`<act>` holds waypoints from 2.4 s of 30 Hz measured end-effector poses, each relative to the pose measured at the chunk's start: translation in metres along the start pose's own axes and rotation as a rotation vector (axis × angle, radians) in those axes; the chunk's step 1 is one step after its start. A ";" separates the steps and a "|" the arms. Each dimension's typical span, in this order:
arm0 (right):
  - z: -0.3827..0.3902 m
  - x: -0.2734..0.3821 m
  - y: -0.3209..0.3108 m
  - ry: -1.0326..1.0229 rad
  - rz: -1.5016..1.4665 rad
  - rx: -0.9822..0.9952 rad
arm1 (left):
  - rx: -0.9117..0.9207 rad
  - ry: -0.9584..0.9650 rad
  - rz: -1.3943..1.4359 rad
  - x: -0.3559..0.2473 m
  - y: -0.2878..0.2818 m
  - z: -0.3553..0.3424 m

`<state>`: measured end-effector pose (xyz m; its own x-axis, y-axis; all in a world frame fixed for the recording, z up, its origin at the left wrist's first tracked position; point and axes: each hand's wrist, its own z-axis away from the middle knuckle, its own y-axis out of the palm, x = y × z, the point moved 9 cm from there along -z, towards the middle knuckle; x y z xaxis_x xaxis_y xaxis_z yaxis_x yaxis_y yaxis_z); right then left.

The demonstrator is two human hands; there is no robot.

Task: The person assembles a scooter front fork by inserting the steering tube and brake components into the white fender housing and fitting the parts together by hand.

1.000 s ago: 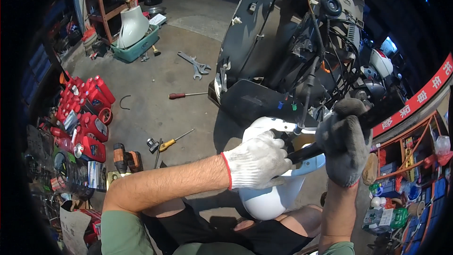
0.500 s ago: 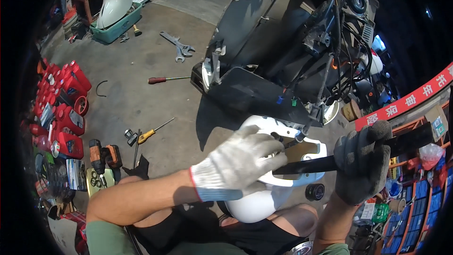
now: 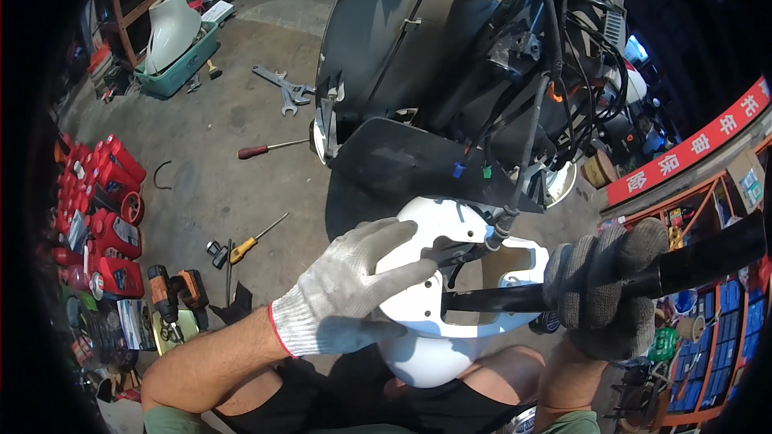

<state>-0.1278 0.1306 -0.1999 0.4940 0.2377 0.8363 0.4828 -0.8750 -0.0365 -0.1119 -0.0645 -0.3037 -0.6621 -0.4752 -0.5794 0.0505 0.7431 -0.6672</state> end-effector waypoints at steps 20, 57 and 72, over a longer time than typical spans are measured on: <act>-0.012 -0.002 0.020 0.146 -0.142 -0.182 | 0.105 -0.063 -0.052 0.000 0.011 -0.006; -0.072 0.003 0.073 0.282 -0.103 0.276 | 0.160 -0.136 -0.050 -0.025 -0.009 -0.004; -0.046 0.028 0.085 0.156 -0.067 0.341 | -0.335 0.007 -0.038 -0.051 0.022 -0.002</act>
<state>-0.1057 0.0438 -0.1544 0.3498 0.1998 0.9153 0.7362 -0.6629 -0.1366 -0.0781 -0.0230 -0.2876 -0.6643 -0.5034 -0.5526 -0.2220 0.8387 -0.4972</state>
